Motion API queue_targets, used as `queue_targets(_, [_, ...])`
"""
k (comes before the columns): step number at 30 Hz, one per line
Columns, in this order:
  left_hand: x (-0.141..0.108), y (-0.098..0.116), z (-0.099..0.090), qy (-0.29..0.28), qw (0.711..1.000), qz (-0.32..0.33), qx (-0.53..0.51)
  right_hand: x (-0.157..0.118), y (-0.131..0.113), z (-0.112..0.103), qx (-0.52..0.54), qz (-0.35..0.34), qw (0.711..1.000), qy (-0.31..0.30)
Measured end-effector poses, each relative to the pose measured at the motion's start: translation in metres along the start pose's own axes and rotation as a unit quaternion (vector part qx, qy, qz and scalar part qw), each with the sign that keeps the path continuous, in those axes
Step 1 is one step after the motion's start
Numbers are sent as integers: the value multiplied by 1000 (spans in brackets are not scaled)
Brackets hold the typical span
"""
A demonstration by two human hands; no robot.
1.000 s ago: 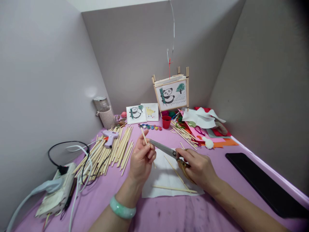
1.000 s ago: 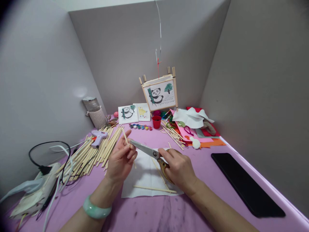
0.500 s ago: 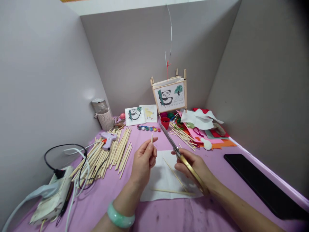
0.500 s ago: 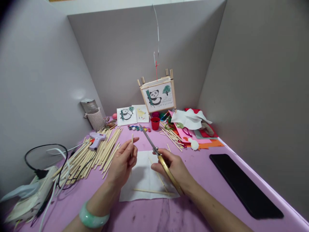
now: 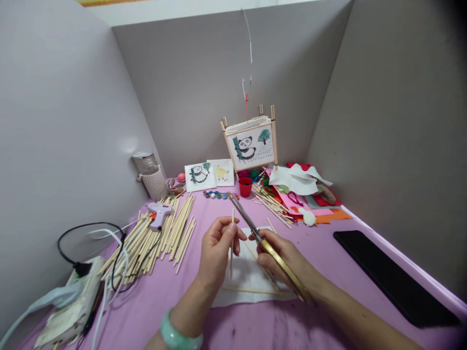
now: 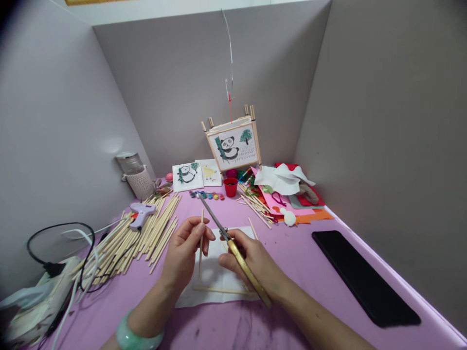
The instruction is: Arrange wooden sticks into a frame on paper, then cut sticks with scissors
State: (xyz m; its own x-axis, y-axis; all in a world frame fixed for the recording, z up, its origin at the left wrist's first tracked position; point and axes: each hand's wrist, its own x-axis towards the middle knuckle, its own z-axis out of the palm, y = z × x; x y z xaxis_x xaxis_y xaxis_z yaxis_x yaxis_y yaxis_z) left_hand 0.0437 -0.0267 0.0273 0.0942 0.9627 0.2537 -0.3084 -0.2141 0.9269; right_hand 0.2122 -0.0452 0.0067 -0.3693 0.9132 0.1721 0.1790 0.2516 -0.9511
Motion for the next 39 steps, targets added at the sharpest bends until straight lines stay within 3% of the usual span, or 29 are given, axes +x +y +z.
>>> queue_targets(18, [-2, 0, 8, 4, 1000, -2, 28, 2, -1, 2, 5, -15, 1000, -11])
queue_targets(27, [13, 10, 27, -7, 997, -31, 73, 1, 2, -3, 55, -3, 998, 2])
queue_targets(32, [12, 4, 35, 4, 997, -41, 68, 2, 1, -5, 64, -30, 997, 9])
queue_targets(39, [9, -4, 35, 19, 998, -24, 57, 3, -7, -1, 81, -11, 996, 26])
